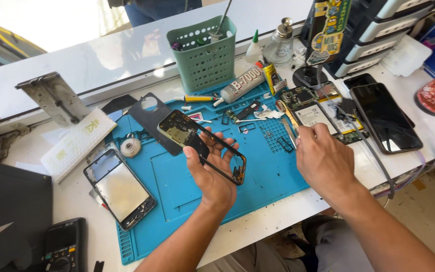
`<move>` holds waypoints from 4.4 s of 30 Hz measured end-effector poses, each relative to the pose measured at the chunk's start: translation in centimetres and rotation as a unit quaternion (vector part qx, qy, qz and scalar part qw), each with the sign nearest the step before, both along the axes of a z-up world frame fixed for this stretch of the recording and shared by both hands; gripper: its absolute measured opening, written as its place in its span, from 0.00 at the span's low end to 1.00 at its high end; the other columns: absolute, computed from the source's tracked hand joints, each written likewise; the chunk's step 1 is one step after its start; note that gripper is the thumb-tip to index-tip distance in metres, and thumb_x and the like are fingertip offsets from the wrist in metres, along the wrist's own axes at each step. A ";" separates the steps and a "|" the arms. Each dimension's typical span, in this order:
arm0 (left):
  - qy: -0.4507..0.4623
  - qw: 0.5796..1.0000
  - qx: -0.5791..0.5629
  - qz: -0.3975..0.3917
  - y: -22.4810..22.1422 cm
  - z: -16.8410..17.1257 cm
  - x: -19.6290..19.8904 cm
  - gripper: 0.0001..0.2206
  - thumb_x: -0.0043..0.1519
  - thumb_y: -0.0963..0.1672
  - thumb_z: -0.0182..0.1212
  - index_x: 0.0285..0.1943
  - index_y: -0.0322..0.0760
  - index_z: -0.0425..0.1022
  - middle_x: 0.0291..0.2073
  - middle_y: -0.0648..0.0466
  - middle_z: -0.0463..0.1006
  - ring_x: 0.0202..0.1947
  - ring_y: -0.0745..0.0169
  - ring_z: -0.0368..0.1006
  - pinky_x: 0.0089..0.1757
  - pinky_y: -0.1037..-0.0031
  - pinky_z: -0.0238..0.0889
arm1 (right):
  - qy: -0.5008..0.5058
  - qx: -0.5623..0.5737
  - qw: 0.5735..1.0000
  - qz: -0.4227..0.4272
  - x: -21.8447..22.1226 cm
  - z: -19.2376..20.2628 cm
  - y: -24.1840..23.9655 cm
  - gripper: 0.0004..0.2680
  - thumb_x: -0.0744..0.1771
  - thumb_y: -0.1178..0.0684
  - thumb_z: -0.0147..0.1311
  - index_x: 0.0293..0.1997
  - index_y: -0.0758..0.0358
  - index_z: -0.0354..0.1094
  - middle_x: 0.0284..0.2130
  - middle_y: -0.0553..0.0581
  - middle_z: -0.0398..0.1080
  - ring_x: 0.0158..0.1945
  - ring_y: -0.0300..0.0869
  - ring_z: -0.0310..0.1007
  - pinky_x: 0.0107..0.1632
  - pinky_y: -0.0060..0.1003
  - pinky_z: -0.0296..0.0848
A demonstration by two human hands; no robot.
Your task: Cleaning and inspecting the internal components of a disassembled smartphone using a cotton swab and a prying tool
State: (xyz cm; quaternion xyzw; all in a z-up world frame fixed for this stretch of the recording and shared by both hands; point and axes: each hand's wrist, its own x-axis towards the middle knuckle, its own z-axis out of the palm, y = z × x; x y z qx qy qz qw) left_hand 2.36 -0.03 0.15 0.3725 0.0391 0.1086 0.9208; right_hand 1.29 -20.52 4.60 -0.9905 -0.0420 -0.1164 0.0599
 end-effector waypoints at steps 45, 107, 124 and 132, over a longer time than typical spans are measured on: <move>-0.011 0.849 -0.154 -0.506 0.6 1.1 -2.4 0.40 0.65 0.61 0.50 0.76 0.30 0.59 0.60 0.36 0.71 0.45 0.41 0.75 0.45 0.45 0.74 | -0.001 0.762 0.620 0.188 -3.1 1.2 -1.0 0.10 0.67 0.61 0.56 0.52 0.77 0.70 0.35 0.66 0.75 0.28 0.45 0.73 0.32 0.31 0.75; 0.098 0.736 -0.253 -0.620 0.1 -0.6 -3.1 0.44 0.66 0.57 0.48 0.83 0.18 0.50 0.61 0.22 0.69 0.49 0.28 0.75 0.48 0.44 0.74 | -0.287 0.386 0.868 0.123 -7.0 1.0 0.0 0.03 0.70 0.62 0.47 0.44 0.72 0.63 0.40 0.73 0.72 0.18 0.40 0.67 0.29 0.29 0.71; 0.061 0.766 -0.155 -0.621 0.1 0.2 -3.1 0.40 0.66 0.61 0.52 0.76 0.28 0.61 0.56 0.37 0.72 0.42 0.45 0.75 0.43 0.52 0.76 | -0.272 0.260 0.902 0.212 -5.3 1.2 0.6 0.02 0.69 0.68 0.51 0.43 0.76 0.69 0.39 0.73 0.76 0.40 0.53 0.81 0.36 0.35 0.80; 0.057 0.776 -0.152 -0.609 0.0 0.1 -3.3 0.37 0.68 0.59 0.50 0.76 0.27 0.59 0.56 0.37 0.72 0.41 0.46 0.74 0.42 0.57 0.77 | -0.285 0.200 0.908 0.231 -4.7 0.2 -0.6 0.02 0.70 0.68 0.52 0.44 0.73 0.69 0.38 0.70 0.76 0.41 0.53 0.81 0.55 0.52 0.79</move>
